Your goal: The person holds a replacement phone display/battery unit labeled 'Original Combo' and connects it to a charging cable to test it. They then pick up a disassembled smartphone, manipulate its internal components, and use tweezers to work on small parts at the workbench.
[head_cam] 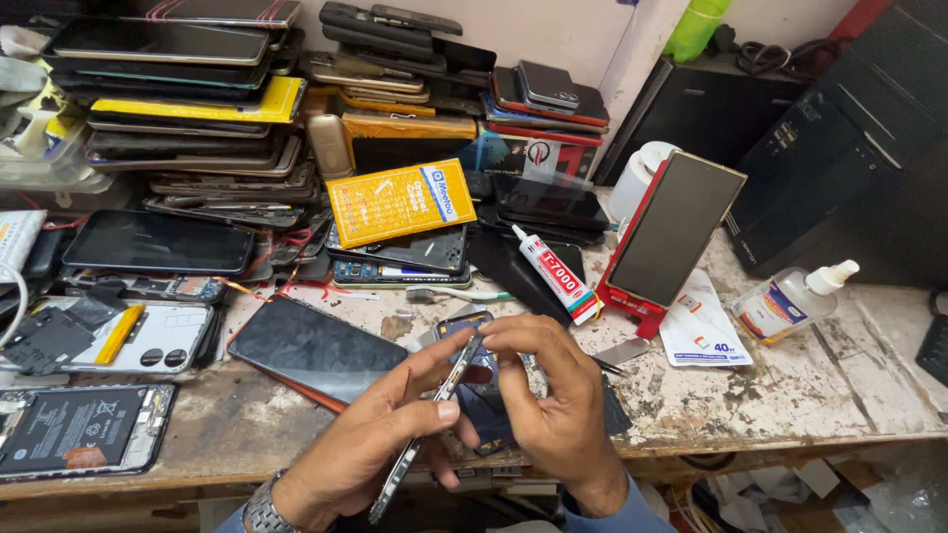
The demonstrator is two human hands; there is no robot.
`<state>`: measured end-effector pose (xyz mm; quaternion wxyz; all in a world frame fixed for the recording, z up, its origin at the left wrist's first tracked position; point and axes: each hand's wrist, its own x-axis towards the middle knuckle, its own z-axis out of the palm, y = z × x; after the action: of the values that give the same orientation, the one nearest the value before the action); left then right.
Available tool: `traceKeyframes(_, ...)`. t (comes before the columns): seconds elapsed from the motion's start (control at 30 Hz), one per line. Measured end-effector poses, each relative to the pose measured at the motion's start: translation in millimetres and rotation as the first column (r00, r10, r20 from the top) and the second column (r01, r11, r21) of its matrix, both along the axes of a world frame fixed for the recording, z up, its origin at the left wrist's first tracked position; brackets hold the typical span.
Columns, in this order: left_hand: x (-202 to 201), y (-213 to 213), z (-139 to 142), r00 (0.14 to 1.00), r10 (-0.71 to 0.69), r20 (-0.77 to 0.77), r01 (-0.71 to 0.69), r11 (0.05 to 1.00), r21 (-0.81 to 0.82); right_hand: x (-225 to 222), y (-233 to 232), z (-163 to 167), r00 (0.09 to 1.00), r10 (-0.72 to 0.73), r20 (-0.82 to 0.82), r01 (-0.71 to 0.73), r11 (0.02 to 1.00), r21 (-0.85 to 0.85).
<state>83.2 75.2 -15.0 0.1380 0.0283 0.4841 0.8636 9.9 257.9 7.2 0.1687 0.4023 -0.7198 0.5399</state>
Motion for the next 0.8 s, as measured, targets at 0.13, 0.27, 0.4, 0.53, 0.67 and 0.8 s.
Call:
traceKeyframes(0.13,0,1,-3,1.000,-0.022,0.016,0.022,1.000,-0.022,-3,9,-2,1.000,0.016,-0.001,-0.016,0.994,0.111)
traceKeyframes(0.27,1,-1,-6,0.999,-0.046,0.017,0.047,0.999,-0.022,-3,10,-6,0.997,0.023,0.078,-0.027,0.998,0.053)
traceKeyframes(0.4,1,0,-6,0.998,-0.059,0.022,0.060,0.998,-0.022,1,8,-7,0.998,-0.028,0.055,0.027,1.000,0.013)
traceKeyframes(0.53,1,2,-6,0.998,-0.056,0.019,0.056,0.998,-0.019,2,8,-7,0.999,-0.032,0.010,0.032,0.999,0.008)
traceKeyframes(0.67,1,1,-8,0.998,-0.064,0.001,0.064,0.998,-0.012,2,8,-9,1.000,-0.027,-0.003,0.027,1.000,-0.009)
traceKeyframes(0.8,2,1,-9,0.998,-0.065,0.009,0.065,0.998,0.013,2,8,-11,1.000,-0.018,0.002,0.018,1.000,-0.023)
